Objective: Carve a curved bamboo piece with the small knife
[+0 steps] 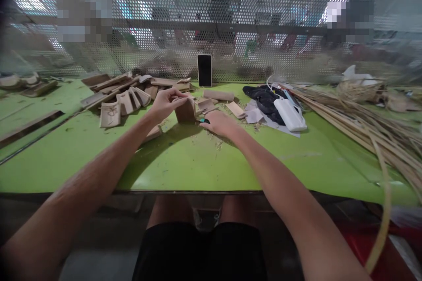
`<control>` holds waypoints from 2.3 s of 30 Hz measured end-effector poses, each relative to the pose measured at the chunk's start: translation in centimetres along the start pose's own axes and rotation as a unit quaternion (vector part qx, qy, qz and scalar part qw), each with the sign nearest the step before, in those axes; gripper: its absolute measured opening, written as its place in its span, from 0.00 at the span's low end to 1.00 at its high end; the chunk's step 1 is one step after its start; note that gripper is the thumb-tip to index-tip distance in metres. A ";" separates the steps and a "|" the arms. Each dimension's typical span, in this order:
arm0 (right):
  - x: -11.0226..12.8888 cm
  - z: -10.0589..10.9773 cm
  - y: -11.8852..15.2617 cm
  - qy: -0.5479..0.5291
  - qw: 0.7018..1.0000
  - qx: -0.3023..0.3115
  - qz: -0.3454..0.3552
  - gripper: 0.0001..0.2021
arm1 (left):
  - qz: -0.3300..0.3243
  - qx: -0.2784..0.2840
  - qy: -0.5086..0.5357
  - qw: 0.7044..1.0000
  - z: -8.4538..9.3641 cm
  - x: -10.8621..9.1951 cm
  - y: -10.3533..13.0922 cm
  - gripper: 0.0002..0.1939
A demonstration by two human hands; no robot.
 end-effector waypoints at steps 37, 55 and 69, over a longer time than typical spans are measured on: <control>-0.3 0.8 0.5 0.021 0.999 -0.038 0.015 0.16 | -0.003 0.034 0.059 0.998 -0.2 0.4 -0.6 0.08; 0.5 1.4 0.3 -0.013 0.996 -0.075 0.052 0.16 | 0.010 0.052 0.060 0.997 -0.4 0.5 -1.0 0.07; 0.6 1.5 -0.4 -0.012 0.995 -0.071 0.069 0.18 | -0.002 0.047 0.057 0.997 -0.3 1.0 -1.3 0.11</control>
Point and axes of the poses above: each hand's wrist, its own y-axis away from the middle knuckle, its own z-axis out of the back of the hand, x = y × z, the point moved 10 cm from there along -y, towards the middle knuckle, and after that the axes turned 9 degrees about y, right-handed, at the moved point
